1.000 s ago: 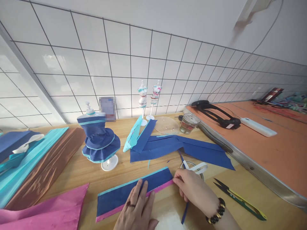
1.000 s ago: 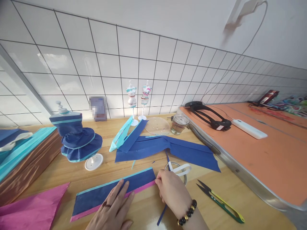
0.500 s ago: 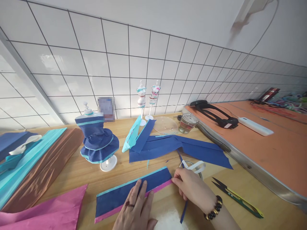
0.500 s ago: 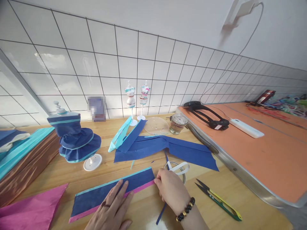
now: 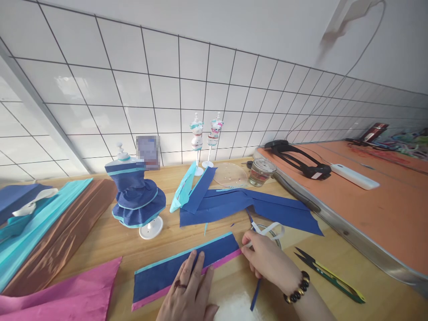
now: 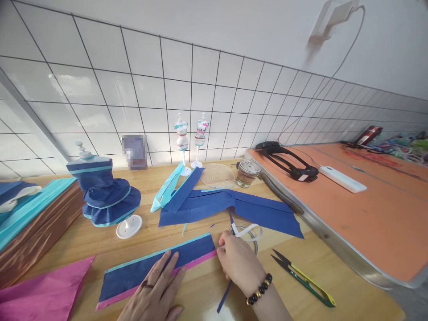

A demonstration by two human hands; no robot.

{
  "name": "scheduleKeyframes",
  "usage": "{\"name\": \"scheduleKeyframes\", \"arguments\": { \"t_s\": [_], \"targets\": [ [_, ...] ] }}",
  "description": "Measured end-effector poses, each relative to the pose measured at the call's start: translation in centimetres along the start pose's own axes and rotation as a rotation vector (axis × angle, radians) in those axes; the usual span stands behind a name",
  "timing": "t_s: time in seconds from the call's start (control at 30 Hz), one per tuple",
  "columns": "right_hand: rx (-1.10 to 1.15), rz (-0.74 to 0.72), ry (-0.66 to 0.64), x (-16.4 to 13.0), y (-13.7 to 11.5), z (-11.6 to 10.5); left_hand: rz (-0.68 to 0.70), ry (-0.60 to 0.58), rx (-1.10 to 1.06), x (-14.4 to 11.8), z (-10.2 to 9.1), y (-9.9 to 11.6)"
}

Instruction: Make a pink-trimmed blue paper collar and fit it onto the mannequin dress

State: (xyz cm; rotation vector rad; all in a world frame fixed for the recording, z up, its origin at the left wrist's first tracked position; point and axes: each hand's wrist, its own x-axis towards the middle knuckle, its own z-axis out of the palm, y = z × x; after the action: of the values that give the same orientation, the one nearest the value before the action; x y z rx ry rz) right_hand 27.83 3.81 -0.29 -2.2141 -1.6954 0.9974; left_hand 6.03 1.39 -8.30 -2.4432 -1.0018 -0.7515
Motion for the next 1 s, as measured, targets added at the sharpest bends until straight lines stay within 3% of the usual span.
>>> {"name": "scheduleKeyframes", "arguments": {
  "t_s": [0.77,0.87,1.0],
  "targets": [
    [0.087,0.045,-0.052,-0.4,-0.3,-0.7,0.044,-0.039,0.011,0.5,-1.0,-0.4],
    [0.096,-0.005,-0.083,-0.9,-0.7,-0.6,0.032,-0.058,-0.006,0.4,-1.0,-0.3],
    [-0.009,-0.176,-0.155,-2.7,-1.9,0.0,0.005,-0.077,-0.034,0.1,-0.8,-0.1]
  ]
}}
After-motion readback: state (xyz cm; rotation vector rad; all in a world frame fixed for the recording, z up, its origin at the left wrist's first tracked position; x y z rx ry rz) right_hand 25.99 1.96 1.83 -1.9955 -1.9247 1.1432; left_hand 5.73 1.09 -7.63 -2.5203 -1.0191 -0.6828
